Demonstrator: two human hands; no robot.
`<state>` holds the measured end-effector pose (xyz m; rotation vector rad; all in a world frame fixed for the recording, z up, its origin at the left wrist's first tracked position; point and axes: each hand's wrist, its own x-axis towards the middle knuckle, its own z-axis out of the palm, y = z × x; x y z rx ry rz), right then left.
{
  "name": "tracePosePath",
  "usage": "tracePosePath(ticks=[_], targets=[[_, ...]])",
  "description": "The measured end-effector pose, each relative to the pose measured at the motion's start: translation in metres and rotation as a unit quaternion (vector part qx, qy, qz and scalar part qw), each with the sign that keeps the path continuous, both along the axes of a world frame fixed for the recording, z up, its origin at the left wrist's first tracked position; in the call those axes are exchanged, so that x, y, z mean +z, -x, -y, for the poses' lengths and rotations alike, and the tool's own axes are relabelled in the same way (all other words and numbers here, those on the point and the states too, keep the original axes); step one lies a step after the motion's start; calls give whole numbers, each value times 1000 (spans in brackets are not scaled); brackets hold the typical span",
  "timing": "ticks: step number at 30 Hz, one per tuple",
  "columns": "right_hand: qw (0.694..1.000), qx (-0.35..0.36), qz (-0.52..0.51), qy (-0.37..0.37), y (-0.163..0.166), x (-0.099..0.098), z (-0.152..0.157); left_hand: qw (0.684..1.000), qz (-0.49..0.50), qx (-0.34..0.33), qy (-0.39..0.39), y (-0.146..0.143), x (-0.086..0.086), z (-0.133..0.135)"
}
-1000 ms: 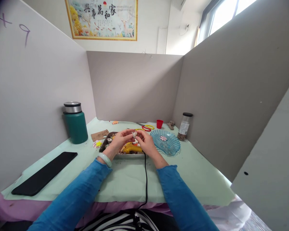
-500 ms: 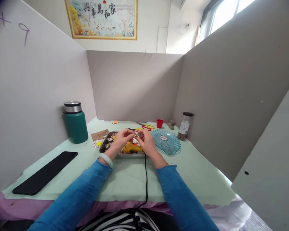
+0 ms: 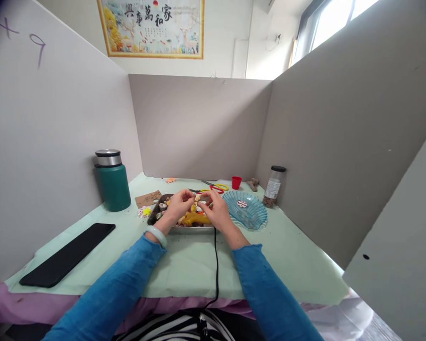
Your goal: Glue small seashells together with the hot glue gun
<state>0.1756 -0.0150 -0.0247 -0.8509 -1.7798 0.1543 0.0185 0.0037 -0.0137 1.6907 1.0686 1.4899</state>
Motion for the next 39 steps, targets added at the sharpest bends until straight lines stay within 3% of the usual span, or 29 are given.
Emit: tracePosePath(ticks=[9,16,23,39], targets=[[985,-53,161,41,-5,-2,-1,994,94,-14,53,9,5,1],[998,-13,25,51,-3,2,2,993,46,-81,75,6,6,5],[998,20,51,31,-2,-1,0,997,-37,-62,19,2,2,4],[999,14,34,3,-4,1,1,988,61,-129,50,0,4,9]])
